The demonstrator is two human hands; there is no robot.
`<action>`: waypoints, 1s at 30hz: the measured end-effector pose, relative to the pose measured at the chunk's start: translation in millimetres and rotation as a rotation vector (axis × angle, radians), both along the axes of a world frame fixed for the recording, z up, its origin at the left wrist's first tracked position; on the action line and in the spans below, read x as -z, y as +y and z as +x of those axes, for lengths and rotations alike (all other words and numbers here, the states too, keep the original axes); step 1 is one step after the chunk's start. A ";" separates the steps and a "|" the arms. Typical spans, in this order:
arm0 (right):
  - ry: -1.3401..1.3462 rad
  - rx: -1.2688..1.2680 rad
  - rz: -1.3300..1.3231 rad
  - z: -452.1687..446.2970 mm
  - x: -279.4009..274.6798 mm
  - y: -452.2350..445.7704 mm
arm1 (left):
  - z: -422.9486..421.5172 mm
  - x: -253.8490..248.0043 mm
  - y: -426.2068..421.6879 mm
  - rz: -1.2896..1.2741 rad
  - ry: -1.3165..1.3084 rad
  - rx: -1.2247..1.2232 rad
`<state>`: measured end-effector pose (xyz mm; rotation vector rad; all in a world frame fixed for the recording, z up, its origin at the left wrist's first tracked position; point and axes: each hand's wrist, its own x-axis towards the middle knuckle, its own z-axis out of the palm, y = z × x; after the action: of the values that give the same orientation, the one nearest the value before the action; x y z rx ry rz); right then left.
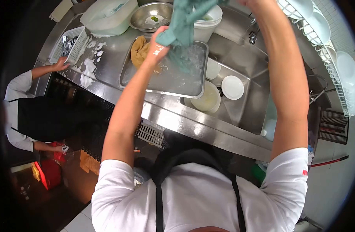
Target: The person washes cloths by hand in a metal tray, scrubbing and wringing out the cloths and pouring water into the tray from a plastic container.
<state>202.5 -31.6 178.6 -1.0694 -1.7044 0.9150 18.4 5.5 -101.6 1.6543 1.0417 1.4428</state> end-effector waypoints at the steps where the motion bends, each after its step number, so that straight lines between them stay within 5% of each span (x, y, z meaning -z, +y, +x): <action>1: -0.205 0.008 0.041 6.6 21.4 11.9 | -8.7 -10.2 -11.0 -0.064 0.051 0.012; 2: -0.412 0.015 0.085 11.1 48.4 25.5 | -18.0 -15.1 -17.3 -0.125 0.100 0.022; 4: -0.315 -0.076 -0.097 7.9 127.8 47.8 | -35.8 0.3 -12.3 -0.240 0.442 -0.091; 5: -0.626 -0.047 -0.018 10.3 146.3 51.5 | -39.5 0.7 -17.8 -0.284 0.615 -0.157; 7: -0.784 -0.076 0.011 8.5 199.8 59.6 | -55.3 22.9 -15.4 -0.375 0.921 -0.201; 10: -0.917 -0.117 0.167 11.6 287.7 79.9 | -73.3 71.1 -6.8 -0.620 0.778 -0.127; 11: -1.055 -0.140 0.138 8.5 298.9 75.6 | -74.8 78.2 -11.3 -0.668 0.457 -0.004; 17: -1.341 -0.347 0.182 -21.6 333.1 34.7 | -35.9 116.1 -31.6 -0.275 1.064 0.149; 23: -1.333 -0.328 0.044 -29.3 370.5 35.9 | -14.4 88.5 -45.1 -0.425 1.374 0.124; 29: -1.260 -0.255 0.010 -27.7 401.9 46.7 | -30.5 135.6 -28.0 -0.176 1.234 -0.025; 30: -1.225 -0.238 -0.034 -31.5 385.5 37.8 | -28.5 122.1 -27.4 -0.344 1.135 -0.028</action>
<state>170.9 6.2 -207.0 -1.6338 -2.8426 0.3746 -10.1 -21.9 -223.7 2.1737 1.7562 0.1687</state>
